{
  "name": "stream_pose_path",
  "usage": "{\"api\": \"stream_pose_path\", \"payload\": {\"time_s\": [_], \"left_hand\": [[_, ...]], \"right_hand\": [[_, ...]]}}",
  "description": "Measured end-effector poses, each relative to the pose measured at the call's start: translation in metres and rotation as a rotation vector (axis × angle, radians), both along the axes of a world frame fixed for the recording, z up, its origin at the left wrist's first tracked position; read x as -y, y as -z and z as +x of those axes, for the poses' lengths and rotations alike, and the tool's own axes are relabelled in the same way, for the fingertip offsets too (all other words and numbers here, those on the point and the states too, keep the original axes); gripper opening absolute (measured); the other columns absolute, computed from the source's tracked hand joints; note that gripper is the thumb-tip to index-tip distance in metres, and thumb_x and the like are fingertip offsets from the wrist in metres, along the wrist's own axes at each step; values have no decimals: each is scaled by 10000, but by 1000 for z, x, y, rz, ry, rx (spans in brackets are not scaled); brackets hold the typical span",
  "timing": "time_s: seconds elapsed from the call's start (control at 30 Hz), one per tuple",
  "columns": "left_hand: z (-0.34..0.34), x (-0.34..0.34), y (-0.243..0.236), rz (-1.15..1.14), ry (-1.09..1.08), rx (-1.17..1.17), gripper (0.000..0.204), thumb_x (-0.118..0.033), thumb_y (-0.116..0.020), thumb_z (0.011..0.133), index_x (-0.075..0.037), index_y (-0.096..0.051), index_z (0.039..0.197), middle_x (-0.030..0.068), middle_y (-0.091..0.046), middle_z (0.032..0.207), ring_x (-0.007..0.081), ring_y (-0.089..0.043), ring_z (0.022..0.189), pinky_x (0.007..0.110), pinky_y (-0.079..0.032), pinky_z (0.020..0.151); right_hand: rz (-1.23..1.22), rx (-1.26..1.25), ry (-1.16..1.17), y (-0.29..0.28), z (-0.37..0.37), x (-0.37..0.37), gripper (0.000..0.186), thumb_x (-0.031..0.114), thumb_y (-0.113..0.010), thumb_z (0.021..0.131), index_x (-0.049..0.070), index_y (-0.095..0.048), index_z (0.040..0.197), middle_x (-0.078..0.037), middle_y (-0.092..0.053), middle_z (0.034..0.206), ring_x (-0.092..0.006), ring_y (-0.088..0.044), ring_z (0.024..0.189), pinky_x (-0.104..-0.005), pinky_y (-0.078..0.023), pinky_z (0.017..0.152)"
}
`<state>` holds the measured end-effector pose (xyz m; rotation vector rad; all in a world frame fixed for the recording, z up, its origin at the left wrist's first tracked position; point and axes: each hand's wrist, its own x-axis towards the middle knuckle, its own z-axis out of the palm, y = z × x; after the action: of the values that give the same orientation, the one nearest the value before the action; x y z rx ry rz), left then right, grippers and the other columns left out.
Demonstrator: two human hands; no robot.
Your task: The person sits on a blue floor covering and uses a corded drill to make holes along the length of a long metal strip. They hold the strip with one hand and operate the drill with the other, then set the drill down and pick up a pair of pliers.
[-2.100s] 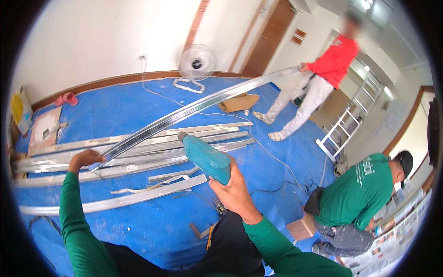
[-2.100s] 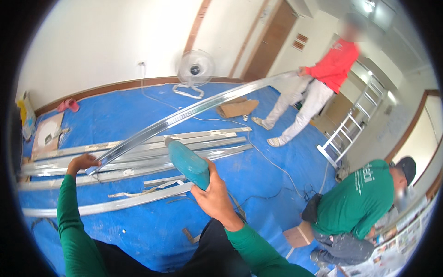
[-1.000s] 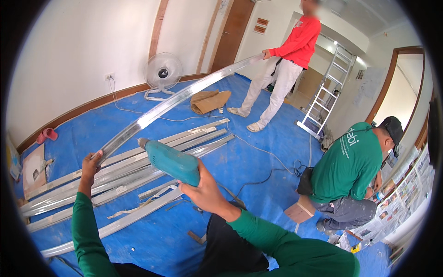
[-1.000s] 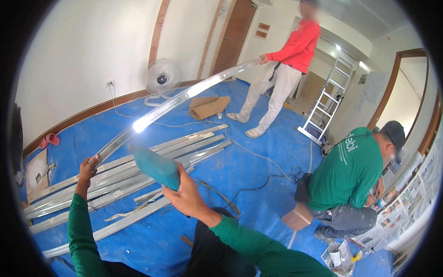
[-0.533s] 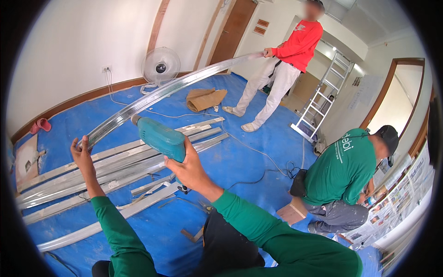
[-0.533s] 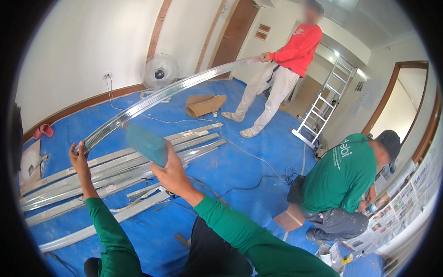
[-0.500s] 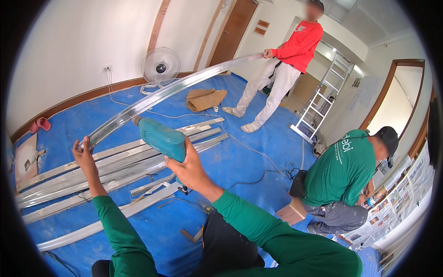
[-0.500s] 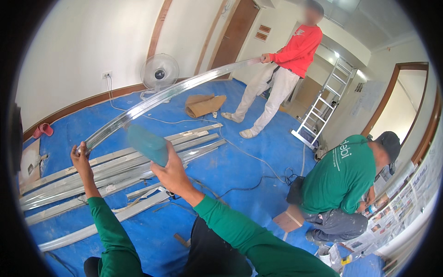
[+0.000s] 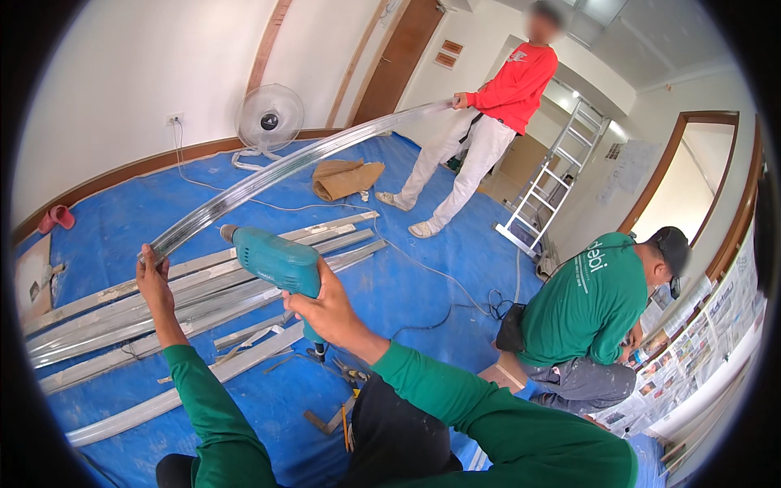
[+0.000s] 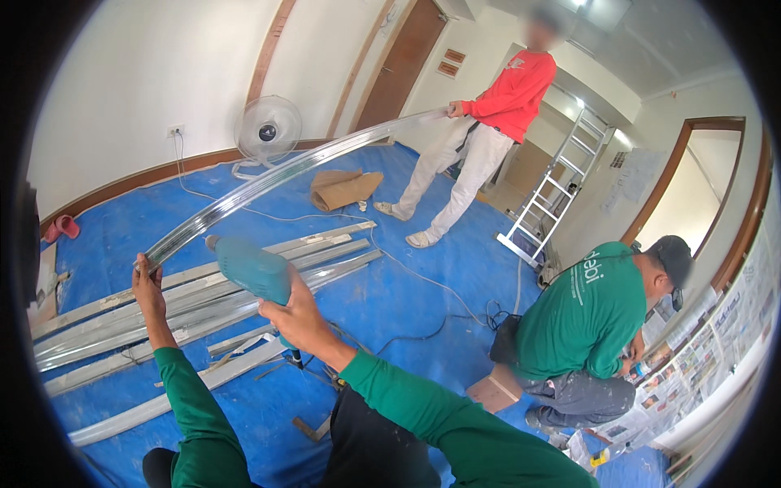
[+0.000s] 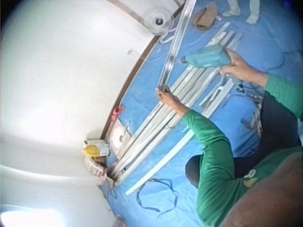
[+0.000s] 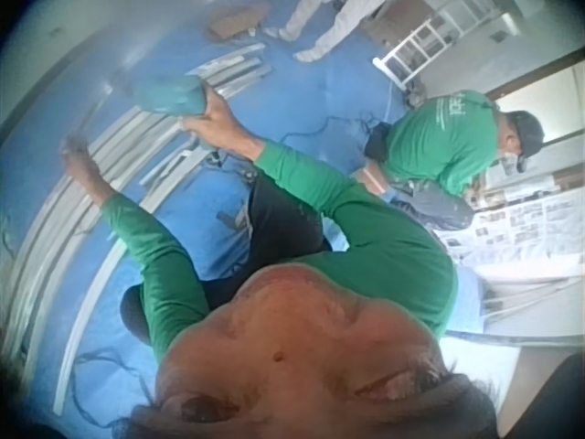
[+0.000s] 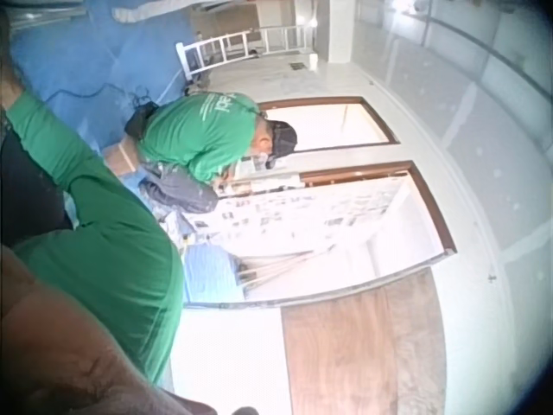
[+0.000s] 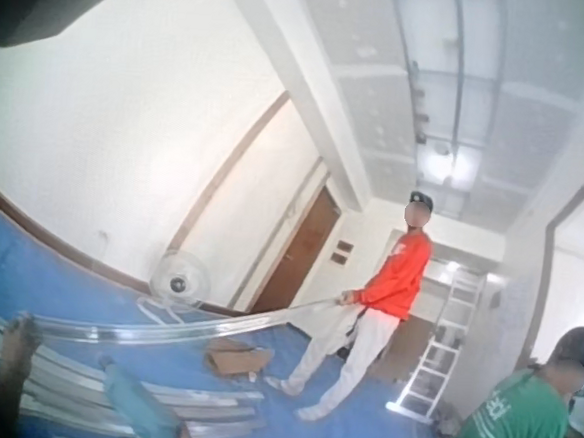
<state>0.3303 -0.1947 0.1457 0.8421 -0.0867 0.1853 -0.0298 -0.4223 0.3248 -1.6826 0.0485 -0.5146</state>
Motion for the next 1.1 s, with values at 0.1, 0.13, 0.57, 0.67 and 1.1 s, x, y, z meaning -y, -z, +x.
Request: {"api": "stream_pose_path", "payload": {"time_s": [0.1,0.13,0.57,0.67,1.1], "left_hand": [[-5,-4,-15,50,-21,33,579,-595,-789,1080,-54,-732,1278,44,-732,1182,137,-709,1069,304,-604,978],[-5,-6,-19,69,-27,42,580,-594,-788,1082,-51,-730,1275,44,-731,1178,136,-709,1066,304,-605,974],[-10,-30,-36,296,2,82,647,-566,-715,1139,38,-726,1370,90,-744,1194,143,-709,1058,306,-613,947],[-12,-32,-42,303,17,91,657,-568,-711,1141,41,-725,1387,89,-746,1192,141,-705,1056,305,-610,942],[-15,-30,-43,350,-7,69,701,-575,-697,1145,66,-710,1427,130,-737,1236,179,-724,1106,331,-626,982]], "right_hand": [[-40,8,8,2,-1,0,660,45,-735,978,30,-494,1592,-56,-668,1120,-111,-626,811,-316,-557,710],[-58,21,10,1,-1,0,657,44,-732,975,28,-498,1589,-60,-670,1122,-115,-627,814,-320,-558,723],[10,-38,-62,-5,4,-12,602,39,-716,968,18,-522,1537,-54,-671,1125,-163,-662,1042,-361,-571,947],[-115,46,-61,-2,8,-13,700,7,-771,993,39,-450,1614,-71,-701,1170,-119,-683,941,-320,-598,762],[-131,32,-94,2,15,-29,719,20,-759,994,51,-440,1638,-84,-694,1214,-113,-669,931,-315,-584,773]]}}
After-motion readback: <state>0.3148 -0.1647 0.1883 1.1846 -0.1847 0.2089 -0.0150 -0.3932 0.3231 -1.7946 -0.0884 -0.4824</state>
